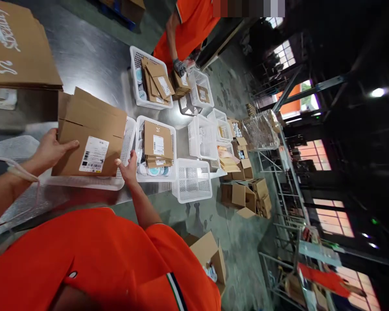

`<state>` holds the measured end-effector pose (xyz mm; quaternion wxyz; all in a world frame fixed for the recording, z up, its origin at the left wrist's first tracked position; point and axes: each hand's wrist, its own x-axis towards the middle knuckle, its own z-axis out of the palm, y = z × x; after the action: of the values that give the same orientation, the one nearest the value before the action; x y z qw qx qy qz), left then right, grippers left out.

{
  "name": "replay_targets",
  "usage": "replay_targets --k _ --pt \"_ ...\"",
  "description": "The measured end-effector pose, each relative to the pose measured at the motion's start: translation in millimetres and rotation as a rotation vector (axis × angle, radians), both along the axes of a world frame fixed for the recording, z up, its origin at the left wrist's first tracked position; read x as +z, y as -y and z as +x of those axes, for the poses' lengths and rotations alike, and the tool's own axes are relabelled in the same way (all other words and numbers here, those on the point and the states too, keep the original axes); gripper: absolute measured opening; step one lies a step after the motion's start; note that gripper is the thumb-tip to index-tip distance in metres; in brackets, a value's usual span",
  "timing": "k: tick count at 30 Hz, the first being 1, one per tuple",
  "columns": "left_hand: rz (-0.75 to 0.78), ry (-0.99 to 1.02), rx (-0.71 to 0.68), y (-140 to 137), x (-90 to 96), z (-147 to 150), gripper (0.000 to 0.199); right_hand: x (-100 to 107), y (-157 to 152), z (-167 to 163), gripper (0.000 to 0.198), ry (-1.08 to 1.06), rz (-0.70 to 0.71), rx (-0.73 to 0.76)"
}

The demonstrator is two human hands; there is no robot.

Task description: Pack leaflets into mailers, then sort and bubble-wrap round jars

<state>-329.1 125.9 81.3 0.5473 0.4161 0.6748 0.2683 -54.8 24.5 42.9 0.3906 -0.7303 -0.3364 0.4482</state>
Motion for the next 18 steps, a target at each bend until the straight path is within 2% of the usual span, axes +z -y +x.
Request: replay_targets --k 2,4,6,8,10,12,14,16,18 --pt "0.039 0.178 0.016 10 8.8 -2 0.081 9 -3 -4 0.091 -0.215 0.002 0.019" --pt "0.056 0.257 0.018 29 13.0 4 0.089 19 1 0 0.080 -0.373 0.001 0.018" --pt "0.006 0.294 -0.036 48 13.6 8 0.097 31 11 16 0.070 -0.418 -0.011 -0.017" --pt "-0.047 0.267 -0.145 57 11.7 -1 0.094 45 29 44 0.060 -0.393 -0.035 -0.057" --pt "-0.007 0.059 -0.191 53 6.9 -33 0.081 55 47 75 0.051 -0.347 -0.073 -0.102" --pt "0.137 -0.327 -0.109 44 -2.7 -82 0.071 59 63 101 0.048 -0.292 -0.120 -0.149" --pt "0.151 -0.571 -0.037 40 -18.1 -133 0.052 55 74 115 0.047 -0.246 -0.185 -0.170" --pt "0.088 -0.619 -0.101 49 -38.2 -168 0.038 46 78 119 0.050 -0.212 -0.250 -0.172" --pt "0.037 -0.515 -0.195 69 -60.6 -180 0.031 38 78 116 0.053 -0.162 -0.288 -0.173"
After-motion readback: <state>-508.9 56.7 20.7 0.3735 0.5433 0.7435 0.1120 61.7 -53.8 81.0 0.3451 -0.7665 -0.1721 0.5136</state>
